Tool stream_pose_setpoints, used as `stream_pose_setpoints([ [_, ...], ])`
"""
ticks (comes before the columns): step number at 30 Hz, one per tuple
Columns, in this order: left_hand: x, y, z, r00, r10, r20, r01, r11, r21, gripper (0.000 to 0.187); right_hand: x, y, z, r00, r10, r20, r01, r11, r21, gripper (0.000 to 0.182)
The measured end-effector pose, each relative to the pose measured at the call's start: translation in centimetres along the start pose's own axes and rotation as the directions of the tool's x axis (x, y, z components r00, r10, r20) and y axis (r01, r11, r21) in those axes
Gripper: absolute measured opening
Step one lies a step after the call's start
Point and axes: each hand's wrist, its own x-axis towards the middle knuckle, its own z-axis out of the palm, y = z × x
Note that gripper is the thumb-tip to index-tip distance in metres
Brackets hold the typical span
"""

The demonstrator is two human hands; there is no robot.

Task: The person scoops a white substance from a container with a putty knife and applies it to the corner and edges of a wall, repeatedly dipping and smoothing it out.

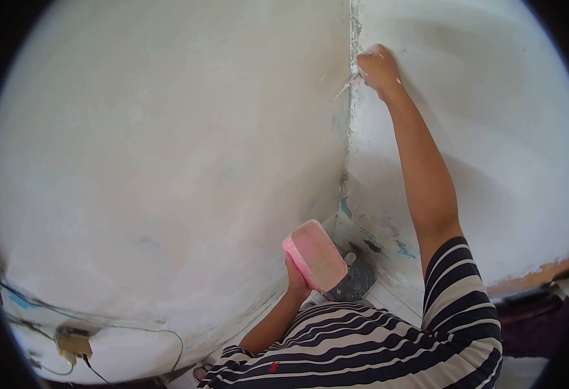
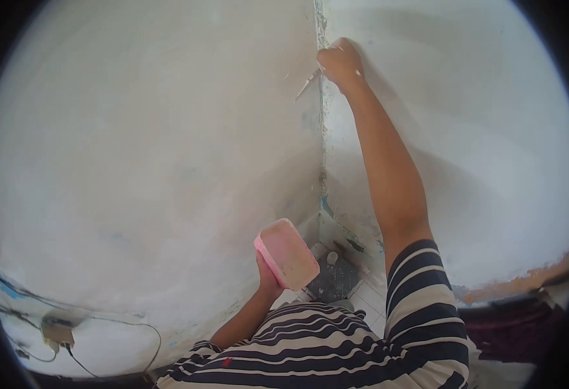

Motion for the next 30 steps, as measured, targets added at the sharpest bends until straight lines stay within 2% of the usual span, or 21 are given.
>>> stream_pose_setpoints([
  [2, -0.2, 0.5, -0.8, 1.000, -0.024, -0.015, 0.024, 1.000, 0.017, 0.077, 1.5, -0.8, 0.5, 0.998, -0.030, -0.052, 0.026, 0.997, -0.079, 0.014],
  [4, -0.1, 0.9, -2.1, 0.998, -0.056, -0.016, 0.057, 0.998, 0.022, 0.078, 2.4, -2.4, 0.1, 0.978, -0.002, 0.209, -0.050, 0.968, 0.247, 0.016],
  [5, -0.2, 0.8, -2.7, 0.996, -0.081, -0.027, 0.081, 0.997, 0.019, 0.078, 2.7, -3.0, 0.6, 0.980, 0.000, 0.199, -0.049, 0.969, 0.242, 0.016],
  [7, -0.5, 0.8, -3.6, 0.996, -0.086, 0.001, 0.086, 0.996, 0.029, 0.078, 3.7, -4.4, 2.1, 0.984, -0.177, -0.008, 0.176, 0.970, 0.169, 0.019],
  [8, -0.5, 1.0, -4.0, 0.996, -0.082, 0.019, 0.081, 0.996, 0.039, 0.078, 4.5, -5.0, 1.5, 0.984, -0.179, -0.014, 0.178, 0.969, 0.169, 0.019],
  [10, -0.9, 1.6, -3.9, 0.997, -0.072, 0.009, 0.071, 0.996, 0.057, 0.078, 5.6, -6.7, -0.3, 0.925, -0.381, 0.004, 0.376, 0.915, 0.143, 0.020],
  [11, -1.1, 1.9, -3.8, 0.998, -0.061, -0.003, 0.062, 0.996, 0.071, 0.078, 5.4, -7.4, -0.8, 0.925, -0.381, 0.005, 0.376, 0.915, 0.147, 0.020],
  [13, -1.0, 2.4, -4.0, 0.998, -0.062, -0.014, 0.063, 0.997, 0.051, 0.078, 1.8, -10.0, -1.9, 0.962, -0.263, 0.071, 0.272, 0.937, -0.218, 0.020],
  [14, -1.0, 2.5, -4.0, 0.998, -0.067, -0.022, 0.067, 0.997, 0.028, 0.078, 0.7, -10.4, -2.1, 0.977, -0.195, 0.087, 0.214, 0.892, -0.398, 0.020],
  [16, -0.9, 2.7, -3.6, 0.998, -0.064, 0.003, 0.064, 0.998, 0.018, 0.078, 0.5, -5.8, 0.1, 0.981, -0.169, 0.096, 0.192, 0.917, -0.349, 0.021],
  [18, -0.8, 2.5, -3.1, 0.998, -0.051, 0.032, 0.051, 0.999, 0.010, 0.078, 0.9, -2.5, 2.5, 0.983, -0.184, 0.002, 0.179, 0.953, -0.244, 0.029],
  [19, -0.6, 2.4, -2.8, 0.999, -0.044, 0.000, 0.044, 0.999, 0.019, 0.078, 1.2, -2.5, 2.7, 0.982, -0.189, 0.002, 0.184, 0.953, -0.242, 0.029],
  [21, 0.0, 2.5, -2.0, 0.999, -0.024, -0.029, 0.025, 0.999, 0.023, 0.077, 1.7, -3.1, 3.2, 0.986, -0.158, -0.044, 0.162, 0.981, 0.105, 0.023],
  [22, -0.1, 2.5, -1.6, 0.999, -0.017, -0.038, 0.018, 1.000, 0.025, 0.077, 1.6, -4.2, 2.9, 0.986, -0.159, -0.038, 0.163, 0.981, 0.107, 0.023],
  [24, -0.2, 2.0, -1.5, 0.998, -0.017, -0.055, 0.018, 1.000, 0.024, 0.077, 1.7, -6.8, 1.2, 0.982, -0.189, -0.025, 0.189, 0.952, 0.239, 0.016],
  [25, 0.0, 1.6, -1.8, 0.999, -0.025, -0.032, 0.025, 1.000, 0.016, 0.077, 1.9, -7.6, 0.0, 0.968, -0.249, 0.020, 0.244, 0.959, 0.145, 0.017],
  [26, 0.3, 1.1, -2.1, 0.999, -0.031, -0.008, 0.031, 0.999, 0.008, 0.077, 1.8, -8.0, -0.9, 0.969, -0.246, 0.023, 0.241, 0.960, 0.144, 0.017],
  [28, 0.5, 0.4, -1.7, 0.999, -0.021, -0.031, 0.021, 1.000, 0.013, 0.077, 0.6, -9.2, -1.8, 0.978, -0.129, 0.166, 0.160, 0.968, -0.191, 0.019],
  [30, 0.7, 0.0, -1.2, 0.998, -0.008, -0.056, 0.009, 1.000, 0.018, 0.077, 1.6, -6.1, 0.2, 0.979, -0.158, 0.131, 0.184, 0.959, -0.217, 0.019],
])
